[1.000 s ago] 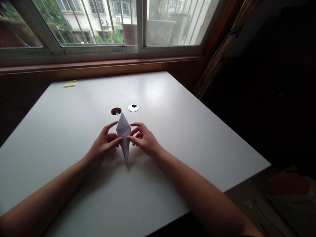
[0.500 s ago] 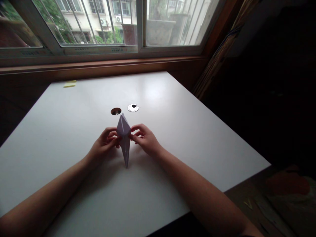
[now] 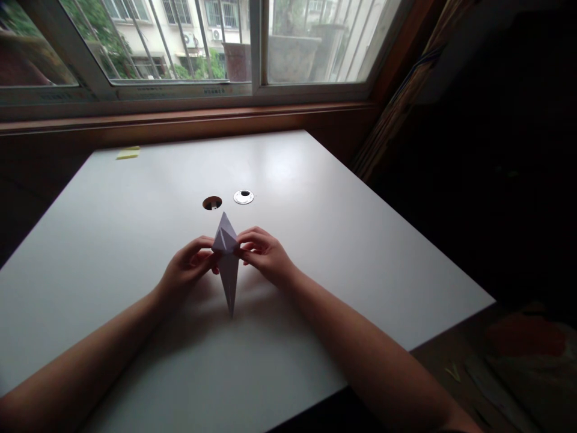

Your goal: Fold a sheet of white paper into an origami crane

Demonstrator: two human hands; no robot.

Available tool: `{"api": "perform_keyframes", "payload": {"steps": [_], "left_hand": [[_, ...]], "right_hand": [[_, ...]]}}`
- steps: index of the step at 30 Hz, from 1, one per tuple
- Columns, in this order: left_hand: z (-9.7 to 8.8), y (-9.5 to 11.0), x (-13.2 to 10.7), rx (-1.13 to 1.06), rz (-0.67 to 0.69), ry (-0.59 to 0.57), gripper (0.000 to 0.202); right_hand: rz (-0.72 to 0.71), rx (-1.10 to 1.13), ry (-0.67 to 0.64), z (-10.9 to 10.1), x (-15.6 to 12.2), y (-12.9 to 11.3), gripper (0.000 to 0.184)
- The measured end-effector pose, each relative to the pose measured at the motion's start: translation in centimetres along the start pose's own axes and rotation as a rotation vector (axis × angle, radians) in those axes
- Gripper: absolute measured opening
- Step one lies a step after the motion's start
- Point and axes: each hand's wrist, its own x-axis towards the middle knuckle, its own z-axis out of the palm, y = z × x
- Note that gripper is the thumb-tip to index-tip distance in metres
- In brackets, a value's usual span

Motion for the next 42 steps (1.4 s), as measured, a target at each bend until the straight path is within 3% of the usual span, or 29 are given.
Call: {"api": "perform_keyframes", "payload": {"steps": [12,18,24,35,42], "left_hand": [[-0.04,0.34,-0.28,-0.147,-0.005,-0.094,0.015],[-0.02,0.06,-0.16,-0.103,0.075,-0.071,0.016],[-0.05,0.16,-0.18,-0.029,0.165,-0.005,0.009],[-0.11,0.29,-0.06,-0.120,0.066,0.002,0.013],[-0.49,-0.21,-0.08,-0.152,0.049,0.012,0.010]], "right_hand": [[-0.086,-0.001,0.004,-0.02,-0.57,-0.39,0.013],[-0.101,-0.071,0.024,-0.27,-0.66,-0.69,0.014],[-0.091,-0.083,-0.074,-0.47,-0.45,-0.70,0.021],[-0.026,0.007,-0.013,-0.30,-0.35,-0.75,0.022],[0.020,0.071,-0.041,-0.42,-0.27,-0.44,0.020]]}}
